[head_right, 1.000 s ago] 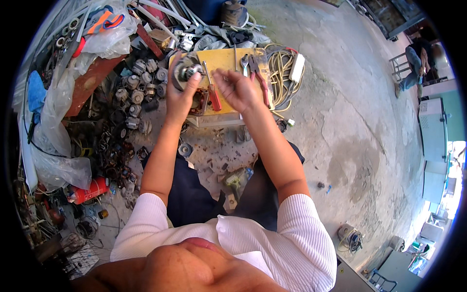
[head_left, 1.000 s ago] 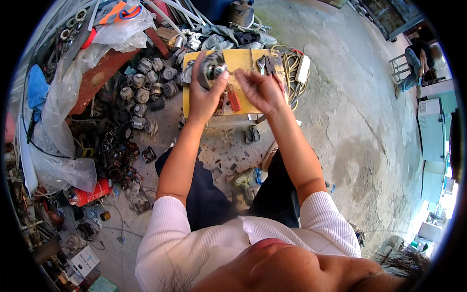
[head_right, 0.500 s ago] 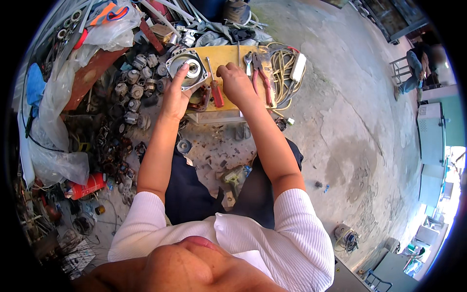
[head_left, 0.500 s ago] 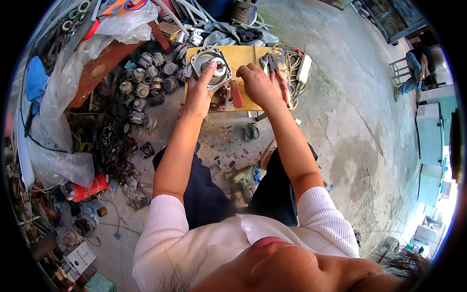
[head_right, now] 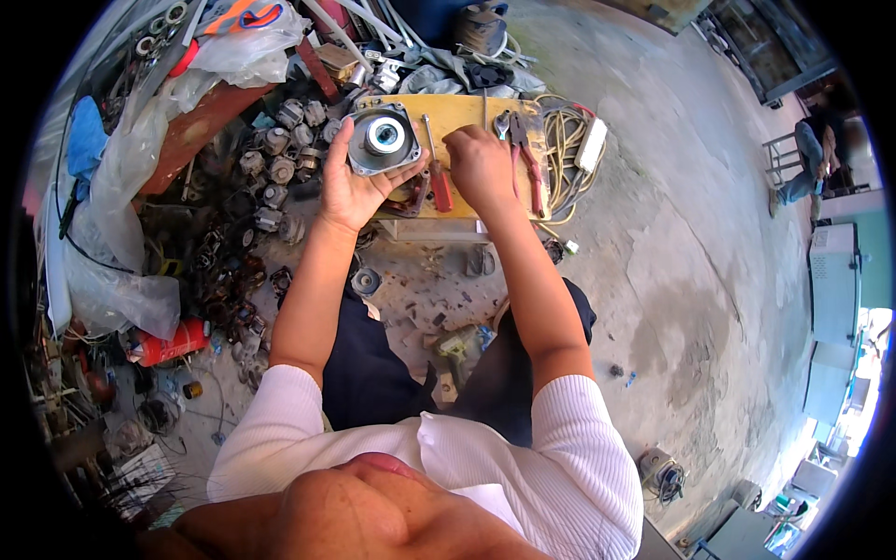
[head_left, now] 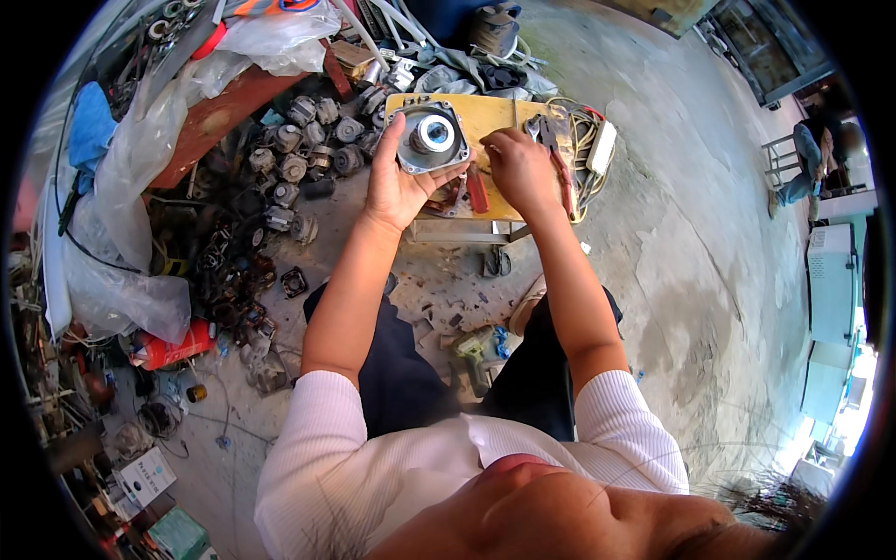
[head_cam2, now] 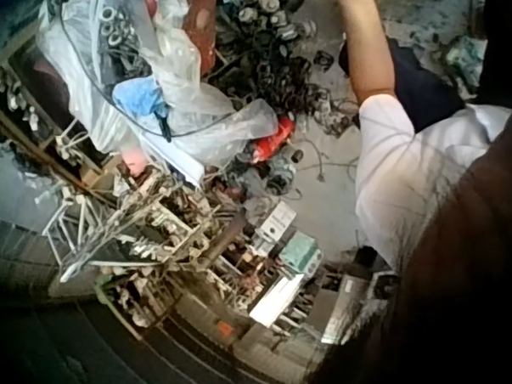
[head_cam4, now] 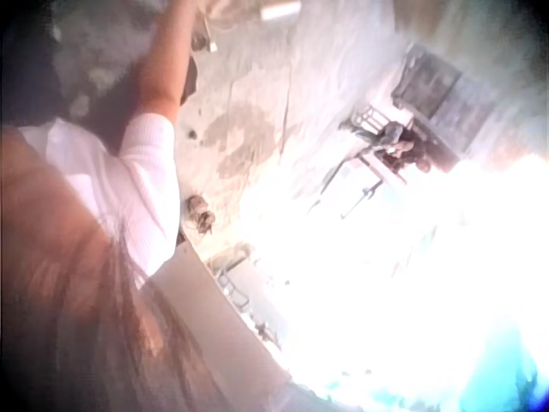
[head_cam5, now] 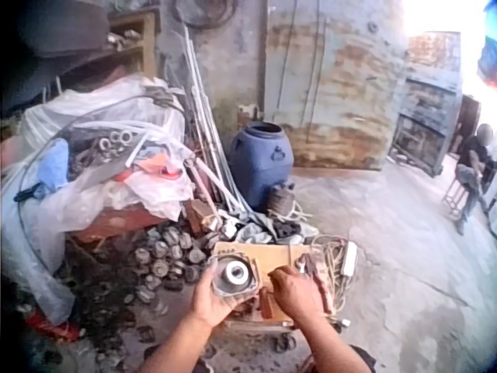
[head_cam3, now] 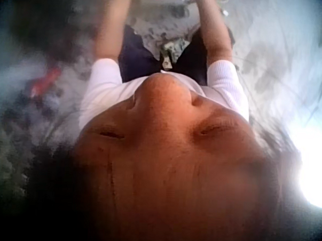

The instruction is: The person disassembles a small electric motor housing by removing screws with a screwdriver and then pulling the housing components apart by hand.

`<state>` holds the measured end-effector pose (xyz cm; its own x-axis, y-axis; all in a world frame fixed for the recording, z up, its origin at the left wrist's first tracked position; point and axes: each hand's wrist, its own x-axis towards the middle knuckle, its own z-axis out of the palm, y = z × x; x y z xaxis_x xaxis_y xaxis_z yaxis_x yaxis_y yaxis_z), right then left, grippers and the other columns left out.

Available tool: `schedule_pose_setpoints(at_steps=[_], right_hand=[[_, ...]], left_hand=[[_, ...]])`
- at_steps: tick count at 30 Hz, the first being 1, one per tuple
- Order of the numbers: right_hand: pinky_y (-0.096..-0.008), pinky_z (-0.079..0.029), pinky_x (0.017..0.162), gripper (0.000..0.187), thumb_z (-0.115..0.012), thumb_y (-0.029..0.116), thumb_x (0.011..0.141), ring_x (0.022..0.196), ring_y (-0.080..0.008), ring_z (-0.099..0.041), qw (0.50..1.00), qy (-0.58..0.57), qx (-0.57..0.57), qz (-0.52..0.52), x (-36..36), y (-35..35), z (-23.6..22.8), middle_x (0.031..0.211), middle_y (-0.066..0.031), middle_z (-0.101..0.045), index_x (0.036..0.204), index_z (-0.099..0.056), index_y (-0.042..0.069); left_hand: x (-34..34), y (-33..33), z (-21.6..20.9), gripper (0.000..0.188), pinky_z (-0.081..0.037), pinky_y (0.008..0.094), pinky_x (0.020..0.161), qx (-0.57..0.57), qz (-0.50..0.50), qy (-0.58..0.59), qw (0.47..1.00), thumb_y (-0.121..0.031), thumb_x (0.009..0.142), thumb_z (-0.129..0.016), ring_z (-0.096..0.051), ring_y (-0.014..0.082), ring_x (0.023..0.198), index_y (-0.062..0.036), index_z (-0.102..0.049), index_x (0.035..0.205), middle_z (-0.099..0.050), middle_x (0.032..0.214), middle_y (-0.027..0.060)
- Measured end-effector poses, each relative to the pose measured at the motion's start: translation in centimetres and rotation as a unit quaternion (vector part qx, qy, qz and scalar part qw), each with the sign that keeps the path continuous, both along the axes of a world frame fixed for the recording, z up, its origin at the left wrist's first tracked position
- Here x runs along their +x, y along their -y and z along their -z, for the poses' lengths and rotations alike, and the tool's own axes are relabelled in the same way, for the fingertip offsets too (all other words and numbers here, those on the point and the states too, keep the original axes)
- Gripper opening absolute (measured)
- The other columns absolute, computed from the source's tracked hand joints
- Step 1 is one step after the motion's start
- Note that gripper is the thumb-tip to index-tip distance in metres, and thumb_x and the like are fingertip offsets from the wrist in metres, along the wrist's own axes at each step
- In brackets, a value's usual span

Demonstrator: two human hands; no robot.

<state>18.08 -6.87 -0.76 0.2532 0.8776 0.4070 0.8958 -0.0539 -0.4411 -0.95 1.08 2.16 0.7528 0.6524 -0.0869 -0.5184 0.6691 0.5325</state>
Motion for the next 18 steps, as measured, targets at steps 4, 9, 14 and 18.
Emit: schedule_pose_setpoints(at_steps=[4,9,14,18], right_hand=[[-0.0368,-0.052,0.079,0.018,-0.061,0.011,0.096,0.088,-0.0302,-0.067,0.99,-0.115,0.085,0.019,-0.6,0.5,-2.4,0.099,-0.0153,-0.069,0.11,-0.07,0.005],[-0.037,-0.047,0.079,0.018,-0.062,0.012,0.095,0.081,-0.0253,-0.064,0.956,-0.216,0.196,0.017,-2.2,0.8,-2.5,0.092,-0.0115,-0.068,0.109,-0.066,0.002],[-0.0369,-0.037,0.09,0.021,-0.063,0.01,0.093,0.084,-0.0206,-0.06,0.962,-0.125,0.241,-0.002,-4.0,1.7,-3.5,0.091,-0.0038,-0.065,0.114,-0.063,0.006],[-0.0389,-0.036,0.092,0.022,-0.065,0.011,0.092,0.086,-0.0215,-0.058,0.967,-0.095,0.235,-0.024,-3.9,1.9,-3.5,0.091,-0.003,-0.064,0.114,-0.063,0.007]], left_hand=[[0.1,0.4,-0.6,0.069,-0.05,0.0563,0.101,0.04,-0.054,-0.024,0.997,-0.062,0.098,-0.045,-0.058,0.0321,0.124,-0.0086,-0.047,0.141,-0.058,0.136,0.0138],[0.3,0.6,-0.7,0.075,-0.05,0.0558,0.101,0.06,-0.061,-0.039,0.996,-0.068,0.097,-0.041,-0.056,0.0299,0.127,-0.0091,-0.045,0.143,-0.056,0.138,0.0125],[0.2,0.6,-0.6,0.081,-0.05,0.0563,0.101,0.028,-0.027,-0.021,0.999,-0.073,0.095,-0.037,-0.057,0.0325,0.125,-0.008,-0.045,0.143,-0.056,0.138,0.0138],[0.5,0.8,-0.7,0.084,-0.05,0.0565,0.101,0.0,-0.024,-0.016,1.0,-0.075,0.093,-0.037,-0.058,0.0336,0.124,-0.0065,-0.046,0.142,-0.057,0.137,0.0155]])
